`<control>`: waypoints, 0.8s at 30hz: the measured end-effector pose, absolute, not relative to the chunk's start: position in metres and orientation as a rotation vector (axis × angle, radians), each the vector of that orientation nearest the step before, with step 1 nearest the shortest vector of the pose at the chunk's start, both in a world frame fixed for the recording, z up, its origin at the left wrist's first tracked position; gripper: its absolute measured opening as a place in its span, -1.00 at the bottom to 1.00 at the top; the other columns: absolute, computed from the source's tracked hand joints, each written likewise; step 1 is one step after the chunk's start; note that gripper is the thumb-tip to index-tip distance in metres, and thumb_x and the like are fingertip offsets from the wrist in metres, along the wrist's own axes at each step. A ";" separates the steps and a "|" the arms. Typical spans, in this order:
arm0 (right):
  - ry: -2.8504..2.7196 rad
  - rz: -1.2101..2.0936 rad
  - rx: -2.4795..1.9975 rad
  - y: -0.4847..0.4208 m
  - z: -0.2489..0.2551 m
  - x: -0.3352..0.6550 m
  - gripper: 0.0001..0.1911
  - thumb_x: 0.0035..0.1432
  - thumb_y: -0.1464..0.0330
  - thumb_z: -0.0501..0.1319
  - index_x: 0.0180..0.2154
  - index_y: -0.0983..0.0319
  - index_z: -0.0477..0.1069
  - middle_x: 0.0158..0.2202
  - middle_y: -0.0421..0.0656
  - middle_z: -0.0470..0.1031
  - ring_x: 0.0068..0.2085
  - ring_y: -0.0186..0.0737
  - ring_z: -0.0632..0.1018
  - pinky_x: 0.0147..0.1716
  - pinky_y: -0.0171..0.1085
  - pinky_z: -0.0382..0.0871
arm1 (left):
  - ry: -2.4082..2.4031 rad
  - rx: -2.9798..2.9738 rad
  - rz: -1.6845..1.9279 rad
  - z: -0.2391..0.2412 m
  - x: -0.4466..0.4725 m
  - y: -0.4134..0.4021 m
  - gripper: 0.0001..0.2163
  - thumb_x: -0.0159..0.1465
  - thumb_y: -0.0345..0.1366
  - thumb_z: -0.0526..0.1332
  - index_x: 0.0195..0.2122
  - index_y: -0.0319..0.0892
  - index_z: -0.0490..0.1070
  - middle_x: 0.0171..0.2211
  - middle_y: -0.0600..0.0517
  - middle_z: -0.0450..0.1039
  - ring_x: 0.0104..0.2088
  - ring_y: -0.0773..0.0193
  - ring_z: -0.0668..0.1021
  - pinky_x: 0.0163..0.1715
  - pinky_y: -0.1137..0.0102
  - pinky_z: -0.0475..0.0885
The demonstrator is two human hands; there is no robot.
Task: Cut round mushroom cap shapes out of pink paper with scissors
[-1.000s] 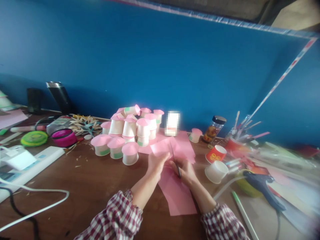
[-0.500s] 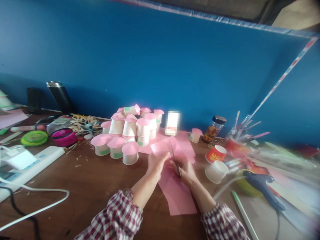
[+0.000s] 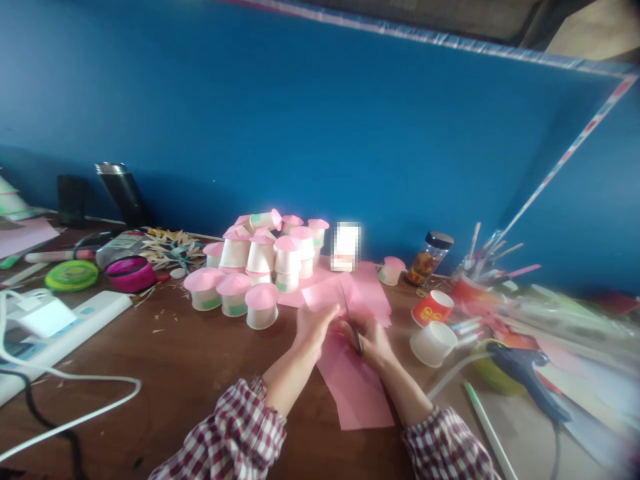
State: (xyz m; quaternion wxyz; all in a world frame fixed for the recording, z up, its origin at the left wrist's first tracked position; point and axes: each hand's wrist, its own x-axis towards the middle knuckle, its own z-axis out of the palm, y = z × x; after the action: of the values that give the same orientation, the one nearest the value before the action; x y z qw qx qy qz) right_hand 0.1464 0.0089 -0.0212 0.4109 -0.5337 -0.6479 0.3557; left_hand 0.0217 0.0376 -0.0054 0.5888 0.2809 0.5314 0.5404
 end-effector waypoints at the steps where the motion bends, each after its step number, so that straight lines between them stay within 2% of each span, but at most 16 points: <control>1: -1.632 0.892 -1.341 0.009 -0.021 0.146 -0.66 0.05 0.16 0.23 -0.40 0.35 0.51 -0.56 -0.18 0.42 -0.51 -0.28 0.39 -0.55 -0.37 0.20 | 1.234 0.656 1.258 -0.006 0.022 0.038 -0.88 -0.15 -0.38 0.34 -0.59 -0.31 0.45 -0.67 -0.06 0.44 -0.64 0.25 0.48 -0.70 0.46 0.32; 8: -1.616 0.923 -1.303 0.010 -0.023 0.147 -0.63 0.05 0.14 0.23 -0.37 0.36 0.51 -0.54 -0.16 0.45 -0.51 -0.28 0.39 -0.55 -0.36 0.22 | 1.189 0.669 1.271 -0.010 0.020 0.039 -0.82 -0.15 -0.35 0.36 -0.50 -0.33 0.49 -0.63 -0.07 0.47 -0.59 0.21 0.51 -0.65 0.43 0.36; 14: -1.616 0.916 -1.317 0.009 -0.021 0.146 -0.58 0.04 0.09 0.21 -0.39 0.36 0.51 -0.53 -0.14 0.46 -0.50 -0.25 0.41 -0.54 -0.35 0.24 | 1.174 0.692 1.243 -0.013 0.019 0.039 -0.85 -0.13 -0.34 0.35 -0.56 -0.32 0.47 -0.67 -0.05 0.44 -0.67 0.29 0.45 -0.72 0.46 0.29; 24: -1.595 0.917 -1.324 0.008 -0.020 0.144 -0.54 0.02 0.05 0.20 -0.38 0.36 0.51 -0.53 -0.13 0.46 -0.49 -0.22 0.43 -0.55 -0.34 0.27 | 1.168 0.721 1.229 -0.012 0.017 0.039 -0.85 -0.12 -0.33 0.34 -0.56 -0.31 0.47 -0.66 -0.03 0.43 -0.66 0.30 0.44 -0.70 0.46 0.29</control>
State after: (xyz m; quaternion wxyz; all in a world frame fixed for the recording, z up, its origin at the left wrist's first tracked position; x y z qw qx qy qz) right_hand 0.1443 0.0081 -0.0202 0.4235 -0.5290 -0.6376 0.3665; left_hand 0.0173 0.0386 -0.0121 0.6049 0.3115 0.5050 0.5312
